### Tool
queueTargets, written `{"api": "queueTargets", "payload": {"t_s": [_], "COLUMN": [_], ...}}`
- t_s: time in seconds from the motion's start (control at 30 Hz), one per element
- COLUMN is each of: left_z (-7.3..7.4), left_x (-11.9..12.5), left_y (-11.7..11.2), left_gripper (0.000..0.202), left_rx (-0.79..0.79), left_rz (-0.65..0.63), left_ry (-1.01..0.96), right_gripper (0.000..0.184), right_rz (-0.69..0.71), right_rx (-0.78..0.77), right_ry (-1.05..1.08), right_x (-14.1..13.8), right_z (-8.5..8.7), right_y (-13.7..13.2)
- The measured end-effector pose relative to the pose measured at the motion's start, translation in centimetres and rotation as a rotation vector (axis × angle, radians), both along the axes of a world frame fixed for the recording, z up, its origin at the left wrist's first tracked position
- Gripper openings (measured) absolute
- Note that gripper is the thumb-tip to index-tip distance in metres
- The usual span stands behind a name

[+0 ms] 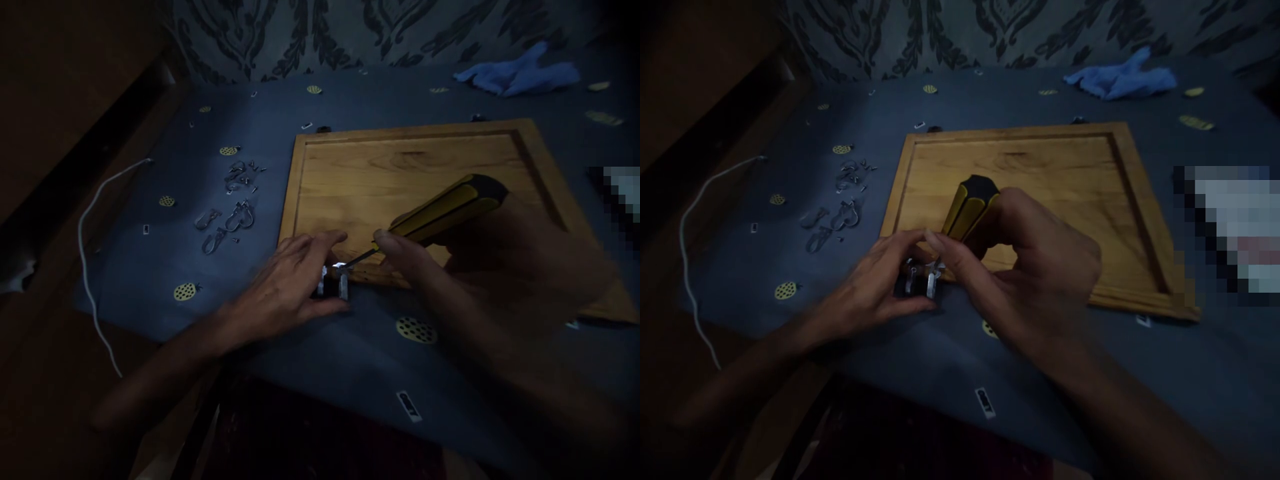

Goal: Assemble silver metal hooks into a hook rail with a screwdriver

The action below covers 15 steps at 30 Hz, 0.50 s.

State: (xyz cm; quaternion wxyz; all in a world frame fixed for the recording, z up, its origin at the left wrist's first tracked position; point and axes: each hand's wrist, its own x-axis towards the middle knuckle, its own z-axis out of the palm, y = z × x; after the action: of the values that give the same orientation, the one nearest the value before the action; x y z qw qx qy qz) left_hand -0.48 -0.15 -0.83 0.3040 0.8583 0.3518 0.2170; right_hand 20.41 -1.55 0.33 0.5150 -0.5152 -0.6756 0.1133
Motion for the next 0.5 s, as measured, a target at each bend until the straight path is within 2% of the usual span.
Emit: {"api": "queueTargets", "payload": {"t_s": [0.17,0.33,0.5], "left_z": [-0.15,-0.15,-0.16], "left_x": [0.09,0.02,-0.03], "left_y": [-0.01,-0.02,-0.08], "left_gripper": [0.075,0.073,0.079], "left_rx": [0.021,0.025,-0.001], "left_rz": [-0.001,-0.003,0.008], "left_ry": [-0.012,-0.018,-0.013], "right_gripper": [0.022,0.024,0.02], "right_rz": [0.001,0.111,-0.057], "right_rx": [0.106,0.147,0.025], "right_ry": [-0.115,-0.081,0.005], "right_x": [-0.03,-0.25,-0.45], "right_z": [0.45,0.4,0.82], "right_y": [0.41,0.58,-0.08]}}
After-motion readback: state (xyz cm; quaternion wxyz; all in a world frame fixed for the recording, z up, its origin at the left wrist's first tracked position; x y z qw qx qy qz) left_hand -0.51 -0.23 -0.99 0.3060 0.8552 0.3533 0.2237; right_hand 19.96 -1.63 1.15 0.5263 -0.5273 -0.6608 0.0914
